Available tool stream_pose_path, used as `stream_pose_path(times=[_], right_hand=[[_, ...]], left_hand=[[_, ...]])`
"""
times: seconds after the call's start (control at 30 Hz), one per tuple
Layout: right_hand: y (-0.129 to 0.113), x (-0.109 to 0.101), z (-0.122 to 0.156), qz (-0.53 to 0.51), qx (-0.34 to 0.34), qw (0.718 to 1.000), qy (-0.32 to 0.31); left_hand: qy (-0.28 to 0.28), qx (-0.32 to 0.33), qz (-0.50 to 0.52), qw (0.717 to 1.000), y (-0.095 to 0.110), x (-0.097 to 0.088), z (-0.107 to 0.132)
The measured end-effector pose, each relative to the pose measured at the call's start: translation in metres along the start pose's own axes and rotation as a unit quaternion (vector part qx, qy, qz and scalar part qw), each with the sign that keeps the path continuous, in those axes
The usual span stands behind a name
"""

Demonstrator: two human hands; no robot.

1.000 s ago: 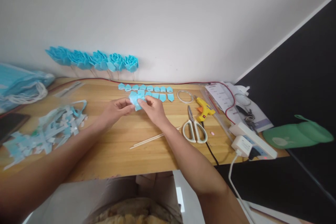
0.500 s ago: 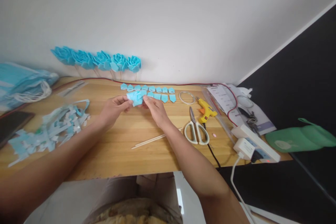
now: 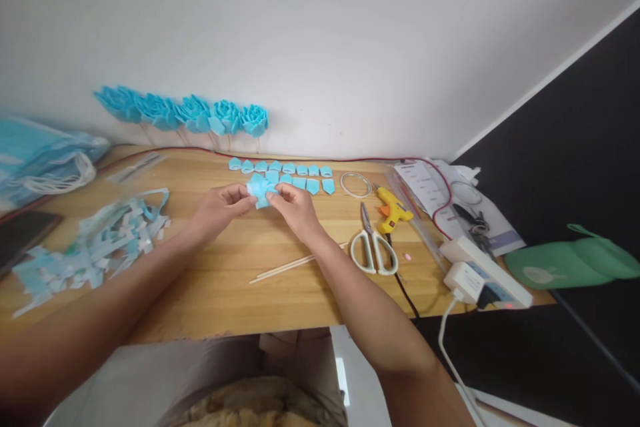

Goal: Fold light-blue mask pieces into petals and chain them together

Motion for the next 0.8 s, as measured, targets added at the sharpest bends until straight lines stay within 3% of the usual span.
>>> stream_pose_path(times=[0.3,0.47,0.8], right_hand=[[-0.0047,0.0010,0.0001,-0.060,0.011,0.998,-0.013],[-0.0031,0.0025,-0.0006,-0.048,-0.001,0.999,-0.009],[-0.0002,0.0028,0.0002,-0.031,-0.020,0.999,-0.016]], left_hand=[[0.005,0.031,-0.037,0.999,0.0040,-0.0019,0.0007],[-0.022,0.036,-0.081,0.996,0.0015,0.0021,0.0000],[-0.005,0.003,-0.011,1.000,-0.0018,-0.0013,0.0005]])
Point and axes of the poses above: each hand's wrist, its own z-axis away from the middle knuckle, its own x-axis out of the palm, y = z × x, the point moved 7 cm from there along -z, towards the middle knuckle, and after that the axes turned 9 degrees about -y, right-handed, at the moved point
